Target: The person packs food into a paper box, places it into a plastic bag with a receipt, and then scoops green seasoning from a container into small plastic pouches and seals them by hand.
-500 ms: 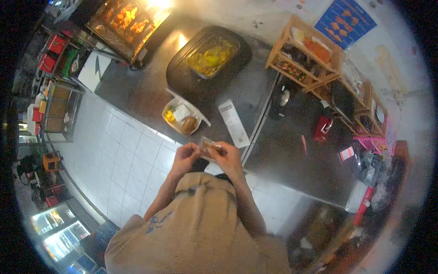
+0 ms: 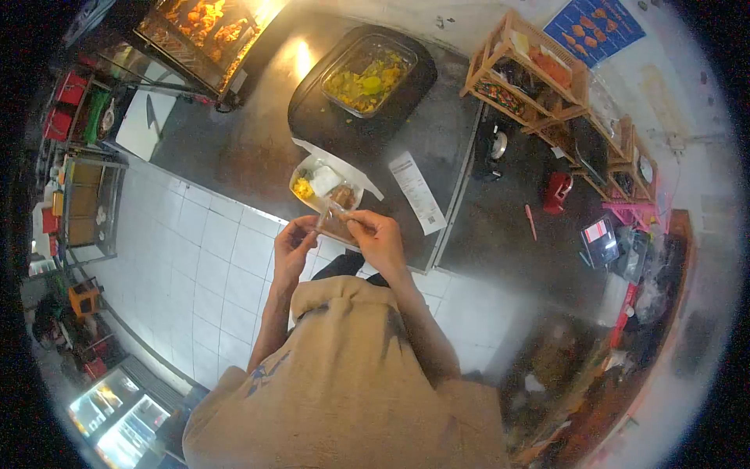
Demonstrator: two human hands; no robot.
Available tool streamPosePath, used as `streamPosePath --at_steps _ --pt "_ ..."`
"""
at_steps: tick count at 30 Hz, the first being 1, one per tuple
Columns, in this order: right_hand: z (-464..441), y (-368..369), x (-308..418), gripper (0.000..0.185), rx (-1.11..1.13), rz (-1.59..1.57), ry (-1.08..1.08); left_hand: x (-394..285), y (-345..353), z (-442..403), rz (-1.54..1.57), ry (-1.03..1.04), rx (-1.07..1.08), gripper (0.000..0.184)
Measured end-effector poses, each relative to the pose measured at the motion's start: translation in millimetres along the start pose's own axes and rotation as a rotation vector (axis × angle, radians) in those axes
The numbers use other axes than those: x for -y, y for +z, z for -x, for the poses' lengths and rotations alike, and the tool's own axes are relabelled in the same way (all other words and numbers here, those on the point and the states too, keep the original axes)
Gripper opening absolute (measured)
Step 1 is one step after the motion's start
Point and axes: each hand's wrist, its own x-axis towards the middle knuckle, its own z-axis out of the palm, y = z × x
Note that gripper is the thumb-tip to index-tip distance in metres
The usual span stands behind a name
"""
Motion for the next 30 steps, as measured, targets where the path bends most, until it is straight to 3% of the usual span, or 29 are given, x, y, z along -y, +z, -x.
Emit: streamPosePath --at_steps 3,7,11,14,18,22,25,26,27,29,30 --pt "-4.9 19.2 27.9 0.020 -0.173 0.112 -0.252 -4.4 -21.4 -2.6 -0.074 0.017 -0.112 0.030" --pt "-24.6 38.7 24.1 0.020 -0.291 0.186 -0.468 7.4 -51.7 -6.6 -0.045 0.022 -0.203 0.029" --pt "-66.2 48.0 -63.1 0.029 -0.100 0.540 -0.365 24.2 -73.5 -18.8 -0.073 -0.047 -0.217 0.029" --pt "-51.0 33.7 -83.7 0.031 -0.239 0.680 -0.305 29.1 -84.1 -28.5 -0.106 -0.085 -0.234 0.029" --pt "-33.0 -23.5 -117.1 0.032 -0.338 0.511 -0.159 55.7 -117.5 -55.7 -0.186 -0.108 -0.267 0.029" --pt "-31.0 -50.8 -169.6 0.042 -0.312 0.714 0.066 93.9 -144.9 -119.7 -0.297 0.020 -0.215 0.034" --pt "-50.0 -22.9 -168.6 0.058 -0.132 0.334 0.290 94.9 -133.0 -159.9 -0.292 0.005 -0.142 0.032" --pt "-60.0 -8.2 -178.3 0.062 -0.166 0.226 0.261 97.2 -129.5 -176.5 -0.253 0.003 -0.079 0.033" --pt "-65.9 1.4 -172.7 0.061 -0.172 0.285 0.220 130.1 -149.2 -203.9 -0.283 0.013 -0.012 0.033" --pt "-80.7 12.5 -177.6 0.057 -0.236 0.436 0.076 129.4 -135.8 -206.9 -0.313 -0.054 0.018 0.033" --pt "-90.3 16.6 -194.7 0.056 -0.290 0.529 -0.022 129.4 -135.4 -210.7 -0.475 0.016 0.048 0.033"
